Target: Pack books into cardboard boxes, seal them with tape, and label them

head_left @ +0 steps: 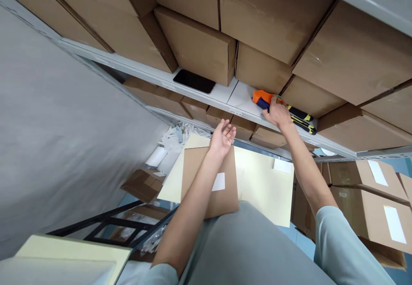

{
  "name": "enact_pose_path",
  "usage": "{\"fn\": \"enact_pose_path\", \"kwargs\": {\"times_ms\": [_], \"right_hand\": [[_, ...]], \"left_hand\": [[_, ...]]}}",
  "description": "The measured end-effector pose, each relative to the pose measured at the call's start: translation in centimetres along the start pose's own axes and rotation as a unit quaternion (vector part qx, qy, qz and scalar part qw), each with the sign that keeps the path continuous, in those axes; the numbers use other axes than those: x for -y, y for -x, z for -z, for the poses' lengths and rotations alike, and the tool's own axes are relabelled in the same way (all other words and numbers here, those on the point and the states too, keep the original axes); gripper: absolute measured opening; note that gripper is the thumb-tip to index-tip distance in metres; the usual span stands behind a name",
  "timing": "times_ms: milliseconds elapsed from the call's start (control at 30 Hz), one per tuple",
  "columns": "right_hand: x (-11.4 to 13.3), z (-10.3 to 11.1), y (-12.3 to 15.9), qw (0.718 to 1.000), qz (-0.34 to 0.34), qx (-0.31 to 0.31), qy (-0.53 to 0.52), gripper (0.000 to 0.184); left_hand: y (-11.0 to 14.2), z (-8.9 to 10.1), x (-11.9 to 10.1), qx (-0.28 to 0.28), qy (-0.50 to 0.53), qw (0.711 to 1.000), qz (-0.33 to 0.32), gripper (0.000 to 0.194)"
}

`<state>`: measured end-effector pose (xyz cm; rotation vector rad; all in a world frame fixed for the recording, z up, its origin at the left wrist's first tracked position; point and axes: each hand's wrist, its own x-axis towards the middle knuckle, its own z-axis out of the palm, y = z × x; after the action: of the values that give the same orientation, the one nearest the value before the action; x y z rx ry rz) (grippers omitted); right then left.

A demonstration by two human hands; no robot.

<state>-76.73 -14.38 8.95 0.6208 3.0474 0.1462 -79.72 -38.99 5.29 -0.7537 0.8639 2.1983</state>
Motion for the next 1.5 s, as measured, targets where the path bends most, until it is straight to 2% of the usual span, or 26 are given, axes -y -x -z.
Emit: {"fn": "enact_pose_path", "kwargs": {"times_ms": [200,333,400,467,533,600,667,700,733,800,867,933,967,1067,1133,1233,1300,1367,1433,1500], "right_hand": [[-0.7,-0.3,-0.1,0.999,0.028,-0.026,0.006,0.048],[-1.0,0.5,1.9,0.992,0.049,-0.101,-0.052,0.053],[-0.8,0.7,4.1,0.980,0.060,-0.157,-0.107,0.052],[-0.3,-0.1,7.0,0.962,0.072,-0.207,-0.161,0.045],[0.6,-2.2,10.6,0.941,0.088,-0.229,-0.234,0.037],[2.0,-6.0,14.7,0.929,0.083,-0.182,-0.311,0.033],[3.3,-11.2,19.1,0.922,0.042,-0.065,-0.379,0.035],[3.9,-14.2,21.4,0.911,0.013,-0.008,-0.413,0.038],[4.4,-17.2,23.6,0.892,-0.017,0.045,-0.450,0.040],[5.1,-22.8,27.8,0.837,-0.085,0.131,-0.524,0.041],[5.4,-27.2,31.3,0.783,-0.154,0.183,-0.574,0.035],[5.7,-30.2,33.8,0.742,-0.200,0.212,-0.603,0.031],[5.8,-31.2,34.7,0.726,-0.213,0.222,-0.615,0.030],[6.1,-32.7,36.0,0.689,-0.196,0.247,-0.653,0.035],[6.1,-33.1,36.2,0.688,-0.135,0.245,-0.670,0.047],[5.9,-32.9,36.0,0.720,-0.007,0.226,-0.656,0.057],[5.6,-32.6,35.8,0.751,0.056,0.222,-0.619,0.049],[5.4,-32.3,35.6,0.780,0.089,0.224,-0.577,0.035],[5.2,-32.0,35.3,0.799,0.110,0.224,-0.547,0.024],[5.3,-31.9,35.2,0.812,0.123,0.225,-0.525,0.021]], "left_hand": [[3.2,0.7,1.8,-0.006,-0.035,0.999,-0.012,0.017],[5.4,1.7,2.9,0.005,-0.086,0.995,-0.050,0.020],[6.3,3.1,3.6,0.006,-0.122,0.990,-0.076,0.025],[6.8,5.3,4.5,-0.010,-0.159,0.982,-0.102,0.028],[7.2,8.0,5.8,-0.045,-0.199,0.971,-0.129,0.027],[7.6,11.1,7.6,-0.087,-0.259,0.949,-0.160,0.022],[8.1,14.2,9.8,-0.104,-0.359,0.906,-0.198,0.018],[8.3,15.7,10.9,-0.095,-0.421,0.876,-0.216,0.018],[8.5,17.2,12.0,-0.075,-0.485,0.839,-0.234,0.018],[8.6,19.9,14.0,-0.022,-0.602,0.751,-0.271,0.024],[8.3,22.2,15.6,0.027,-0.685,0.659,-0.310,0.030],[7.5,24.0,16.9,0.060,-0.730,0.586,-0.347,0.035],[7.0,24.7,17.6,0.070,-0.742,0.562,-0.360,0.038],[5.6,26.1,19.2,0.077,-0.758,0.524,-0.380,0.043],[5.0,26.6,20.0,0.067,-0.768,0.513,-0.379,0.046],[4.6,27.0,20.6,0.057,-0.773,0.506,-0.379,0.050],[4.6,27.1,20.7,0.056,-0.772,0.505,-0.382,0.051],[4.6,27.2,20.8,0.052,-0.775,0.503,-0.380,0.052],[4.6,27.2,20.9,0.043,-0.781,0.499,-0.373,0.052],[4.6,27.3,21.0,0.033,-0.787,0.495,-0.366,0.052]]}}
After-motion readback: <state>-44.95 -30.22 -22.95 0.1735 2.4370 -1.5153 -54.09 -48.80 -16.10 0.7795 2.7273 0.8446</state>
